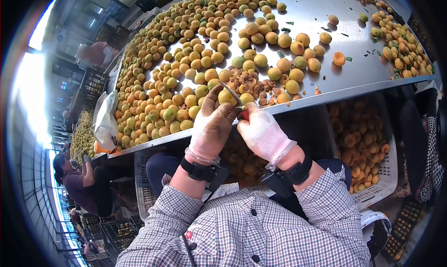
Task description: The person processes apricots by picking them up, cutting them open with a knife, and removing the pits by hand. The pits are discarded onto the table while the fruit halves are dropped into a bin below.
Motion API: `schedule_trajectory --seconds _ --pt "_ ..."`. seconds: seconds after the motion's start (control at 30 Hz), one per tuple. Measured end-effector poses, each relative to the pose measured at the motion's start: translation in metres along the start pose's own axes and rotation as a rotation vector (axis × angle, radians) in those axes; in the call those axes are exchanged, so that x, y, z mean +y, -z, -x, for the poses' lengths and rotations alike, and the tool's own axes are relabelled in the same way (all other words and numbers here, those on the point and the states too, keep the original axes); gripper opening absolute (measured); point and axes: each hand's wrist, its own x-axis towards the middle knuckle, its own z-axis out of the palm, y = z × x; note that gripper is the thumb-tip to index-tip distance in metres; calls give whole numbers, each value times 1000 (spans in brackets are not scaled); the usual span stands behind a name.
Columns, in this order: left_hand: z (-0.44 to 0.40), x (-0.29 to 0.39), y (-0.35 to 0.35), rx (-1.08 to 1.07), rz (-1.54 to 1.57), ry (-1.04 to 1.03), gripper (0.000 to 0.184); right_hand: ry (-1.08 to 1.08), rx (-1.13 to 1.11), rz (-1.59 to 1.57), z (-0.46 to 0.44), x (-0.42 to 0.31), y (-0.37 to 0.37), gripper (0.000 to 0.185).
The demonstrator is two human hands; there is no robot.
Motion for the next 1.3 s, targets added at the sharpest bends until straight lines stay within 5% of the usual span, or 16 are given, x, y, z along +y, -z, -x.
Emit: schedule_trajectory --seconds 0.3,0.43,0.67,0.73,0.83,0.97,1.03,1.13,1.17,1.23,1.3 --pt "-4 7 -5 -17 -190 -56 90 26 26 101 1 3 2 22" --pt "-7 16 -6 -24 -295 -77 93 27 32 167 0 1 2 20" --pt "-5 15 0 -2 -15 83 83 98 105 232 1 1 -3 17" --pt "-3 17 -4 104 -409 -34 80 91 86 311 1 3 -4 17" --pt "-2 18 -10 123 -507 -132 76 57 52 338 -3 3 -5 18" --pt "-1 9 2 81 -56 -40 70 71 34 321 -3 -1 -6 23" --pt "1 3 4 7 -1217 -334 60 70 75 302 -3 -3 -9 19" --pt "-3 6 12 -51 -1459 -295 53 93 92 289 -3 5 -12 20" --pt "-4 7 10 -53 -1458 -294 53 91 92 289 -2 4 -11 20" --pt "-4 8 4 17 -163 1 51 61 79 299 -1 0 -10 20" --pt "-3 8 3 64 -144 23 51 64 73 302 0 -3 -10 20"
